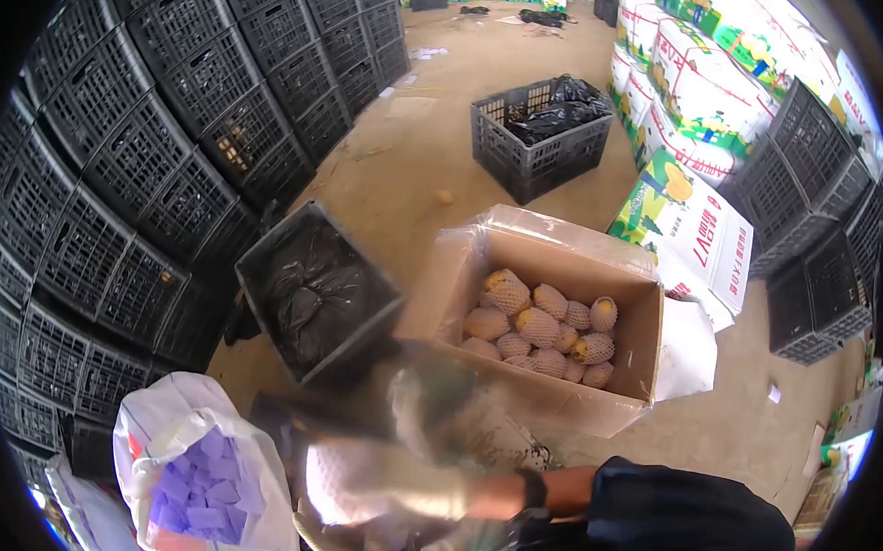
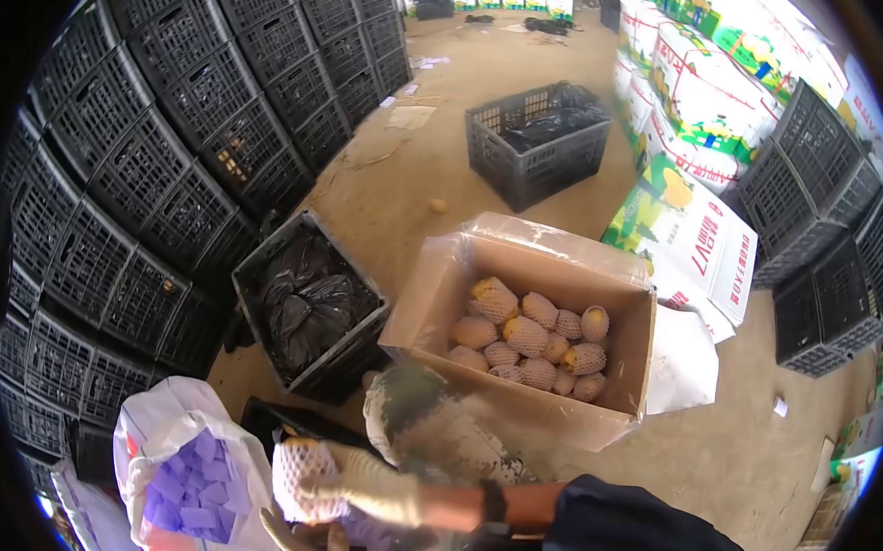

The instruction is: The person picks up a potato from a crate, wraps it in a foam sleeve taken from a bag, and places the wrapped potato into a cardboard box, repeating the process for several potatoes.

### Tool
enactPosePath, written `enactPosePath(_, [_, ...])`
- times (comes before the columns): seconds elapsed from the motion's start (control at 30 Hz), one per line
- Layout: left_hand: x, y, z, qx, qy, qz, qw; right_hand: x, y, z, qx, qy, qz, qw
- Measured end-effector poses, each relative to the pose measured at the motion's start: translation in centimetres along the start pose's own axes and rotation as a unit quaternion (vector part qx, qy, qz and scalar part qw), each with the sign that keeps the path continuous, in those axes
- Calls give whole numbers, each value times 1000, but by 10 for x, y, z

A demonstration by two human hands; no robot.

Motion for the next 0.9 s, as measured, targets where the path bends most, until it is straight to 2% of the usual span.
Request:
enactPosePath(0.03, [14, -8, -4, -50, 29, -15, 998, -2, 20, 22, -77, 26, 3, 997])
enactPosePath(0.1, [14, 41, 1, -69, 52, 28, 996, -25, 109, 36, -191, -30, 128, 973])
enactPosePath(0.13, [14, 49, 4, -80, 30, 127, 988, -31, 139, 52, -277, -34, 207, 938])
enactPosePath(0.2, [15, 67, 4, 85, 95, 172, 977, -36, 178, 107, -398, -93, 290, 866])
enactPosePath(0.23, [12, 83, 11, 167, 124, 196, 958, -31, 174, 164, -431, -146, 257, 852])
enactPosePath(0.3, [-20, 194, 24, 199, 165, 181, 949, -22, 166, 275, -490, -239, 179, 819])
enactPosePath(0.33, [-35, 231, 28, 215, 185, 177, 942, -29, 168, 287, -661, -344, 91, 660])
enactPosePath(0.4, [-34, 229, 21, 251, 216, 267, 905, -28, 145, 322, -686, -381, 53, 618])
enactPosePath(0.43, [-33, 220, 20, 270, 226, 320, 880, -24, 126, 346, -733, -388, -11, 558])
enactPosePath(0.47, [-34, 224, 17, 282, 252, 362, 852, -17, 101, 379, -688, -321, -41, 650])
enactPosePath(0.5, [-35, 226, 20, 293, 273, 409, 820, -10, 71, 429, -778, -262, -100, 562])
enactPosePath(0.53, [-36, 231, 22, 294, 274, 396, 826, -1, 49, 471, -767, -141, -123, 613])
enactPosePath(0.57, [-38, 236, 24, 294, 275, 383, 831, -2, 58, 438, -753, -175, -147, 618])
enactPosePath(0.6, [-38, 241, 25, 295, 276, 370, 837, 3, 83, 375, -713, -260, -147, 635])
enactPosePath(0.63, [-47, 276, 34, 285, 244, 380, 845, 7, 105, 322, -669, -324, -133, 656])
enactPosePath(0.7, [-36, 267, 37, 331, 232, 292, 867, 12, 137, 247, -584, -396, -63, 706])
enactPosePath(0.77, [-15, 265, 34, 304, 176, 308, 884, 22, 146, 267, -580, -336, 111, 734])
enactPosePath(0.8, [-5, 265, 39, 256, 122, 368, 886, 28, 143, 224, -530, -314, 112, 780])
enactPosePath(0.83, [4, 272, 41, 236, 91, 386, 887, 33, 140, 160, -477, -293, 113, 821])
enactPosePath(0.9, [20, 291, 43, 230, 64, 395, 887, 62, 109, 66, -649, -140, 73, 745])
Point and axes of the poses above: each hand's wrist, its own x-axis towards the middle knuckle, its own z-axis out of the back of the hand, y = z × x, the point moved 7 cm from there along x, towards the middle knuckle, and after that the axes turned 6 degrees about -x, right-handed, at the moved point
